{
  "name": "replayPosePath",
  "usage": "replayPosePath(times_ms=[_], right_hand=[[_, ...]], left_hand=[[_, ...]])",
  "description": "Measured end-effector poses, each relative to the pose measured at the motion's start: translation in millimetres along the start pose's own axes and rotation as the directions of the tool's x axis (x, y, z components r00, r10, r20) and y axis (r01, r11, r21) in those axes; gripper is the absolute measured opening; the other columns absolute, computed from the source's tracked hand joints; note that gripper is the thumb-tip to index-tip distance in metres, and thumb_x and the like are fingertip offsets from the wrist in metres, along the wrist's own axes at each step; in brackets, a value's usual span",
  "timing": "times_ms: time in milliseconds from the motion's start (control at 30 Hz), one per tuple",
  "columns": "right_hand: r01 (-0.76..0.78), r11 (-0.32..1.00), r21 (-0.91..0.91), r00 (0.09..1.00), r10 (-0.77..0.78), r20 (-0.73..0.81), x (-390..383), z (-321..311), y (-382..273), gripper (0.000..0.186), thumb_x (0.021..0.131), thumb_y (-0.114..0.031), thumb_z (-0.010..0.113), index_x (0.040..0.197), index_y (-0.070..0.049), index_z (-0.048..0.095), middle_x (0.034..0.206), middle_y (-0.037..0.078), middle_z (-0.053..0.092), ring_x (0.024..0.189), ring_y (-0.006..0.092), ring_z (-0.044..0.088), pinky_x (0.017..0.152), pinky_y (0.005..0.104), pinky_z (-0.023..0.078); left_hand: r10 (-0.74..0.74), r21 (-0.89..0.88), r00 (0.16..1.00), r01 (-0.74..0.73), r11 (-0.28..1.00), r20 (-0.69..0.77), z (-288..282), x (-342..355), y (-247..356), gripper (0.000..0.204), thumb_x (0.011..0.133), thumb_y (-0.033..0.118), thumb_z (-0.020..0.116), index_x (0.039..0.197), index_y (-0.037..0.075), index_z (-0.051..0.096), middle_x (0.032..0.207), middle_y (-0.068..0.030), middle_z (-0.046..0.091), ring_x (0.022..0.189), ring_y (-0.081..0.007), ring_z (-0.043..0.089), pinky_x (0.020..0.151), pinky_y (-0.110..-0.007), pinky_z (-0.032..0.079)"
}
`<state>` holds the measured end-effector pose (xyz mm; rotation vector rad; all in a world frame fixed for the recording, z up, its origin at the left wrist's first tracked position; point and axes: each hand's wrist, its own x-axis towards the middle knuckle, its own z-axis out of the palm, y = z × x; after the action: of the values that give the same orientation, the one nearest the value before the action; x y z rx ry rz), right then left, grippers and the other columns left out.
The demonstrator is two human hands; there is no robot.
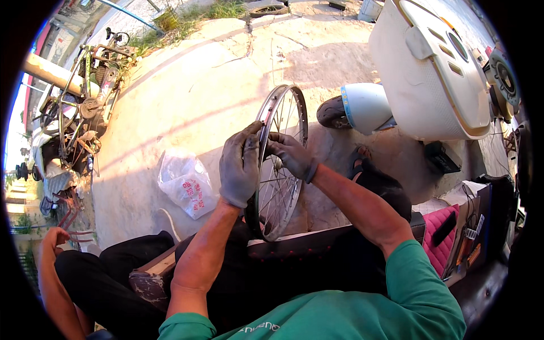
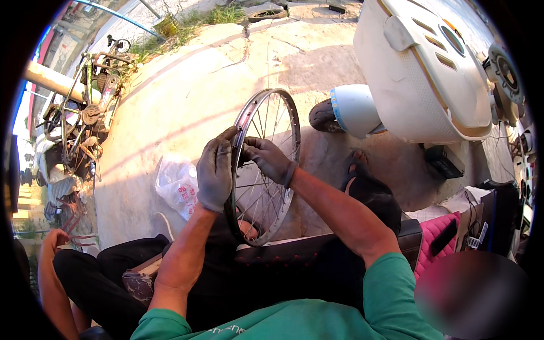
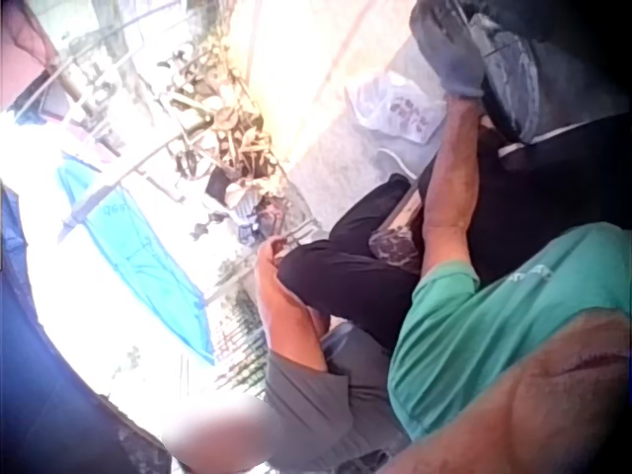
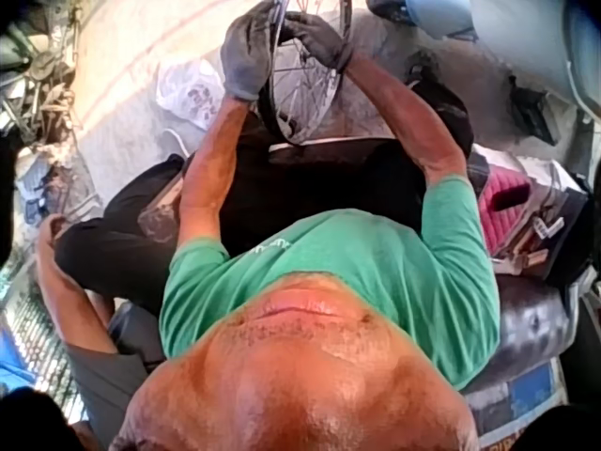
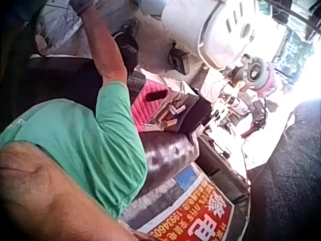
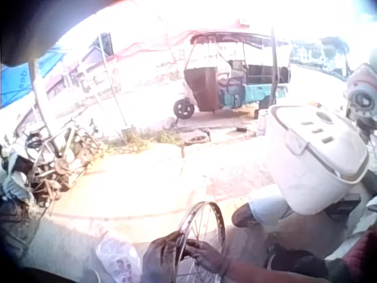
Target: The person sits on the ground and repeatedly inserts small metal pieces into the rim of a bicycle wheel, rotating the wheel to access different sections. The person handles the wheel and metal pieces by hand throughout the process.
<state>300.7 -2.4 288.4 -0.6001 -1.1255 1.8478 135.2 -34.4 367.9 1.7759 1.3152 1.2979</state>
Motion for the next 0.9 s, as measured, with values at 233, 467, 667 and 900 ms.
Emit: replayPosePath(times_ms=[233, 467, 667, 900], right_hand=[[-0.077, 0.997, 0.005, 0.996, 0.077, -0.052, -2, -3, -15, 0.035, 0.104, -0.028, 0.07, 0.127, -0.001, 0.067, 0.115, 0.004, 0.072, 0.105, 0.0137, 0.068, 0.097, 0.0332, 0.056], [-0.082, 0.997, 0.017, 0.995, 0.082, -0.052, -2, 0, -21, 0.033, 0.105, -0.022, 0.068, 0.131, -0.002, 0.066, 0.118, 0.004, 0.072, 0.109, 0.0133, 0.067, 0.1, 0.0324, 0.054], [-0.1, 0.995, -0.014, 0.995, 0.101, 0.014, 2, -6, -18, 0.033, 0.108, -0.025, 0.063, 0.129, 0.0, 0.066, 0.117, 0.005, 0.072, 0.108, 0.0132, 0.067, 0.1, 0.0314, 0.053], [-0.067, 0.998, 0.005, 0.996, 0.068, -0.052, 2, 0, -16, 0.033, 0.106, -0.027, 0.066, 0.127, -0.001, 0.067, 0.117, 0.004, 0.072, 0.107, 0.0124, 0.067, 0.099, 0.03, 0.053]], left_hand=[[-0.122, -0.142, 0.993, 0.121, 0.982, 0.003, 5, 2, 5, 0.034, 0.111, 0.019, 0.051, 0.132, -0.003, 0.066, 0.122, -0.0199, 0.072, 0.112, -0.028, 0.069, 0.099, -0.037, 0.053], [-0.218, -0.271, 0.975, 0.221, 0.937, 0.043, 4, -1, -5, 0.037, 0.114, 0.022, 0.048, 0.134, -0.005, 0.063, 0.127, -0.0176, 0.07, 0.116, -0.0216, 0.067, 0.102, -0.034, 0.052], [-0.266, -0.379, 0.962, 0.271, 0.885, 0.065, 4, -1, -11, 0.04, 0.114, 0.025, 0.047, 0.136, -0.005, 0.062, 0.128, -0.0165, 0.07, 0.116, -0.0203, 0.066, 0.103, -0.033, 0.051], [-0.255, -0.311, 0.966, 0.256, 0.915, 0.044, 5, -1, -9, 0.042, 0.114, 0.03, 0.049, 0.135, -0.003, 0.064, 0.128, -0.0158, 0.07, 0.116, -0.0214, 0.066, 0.104, -0.034, 0.051]])
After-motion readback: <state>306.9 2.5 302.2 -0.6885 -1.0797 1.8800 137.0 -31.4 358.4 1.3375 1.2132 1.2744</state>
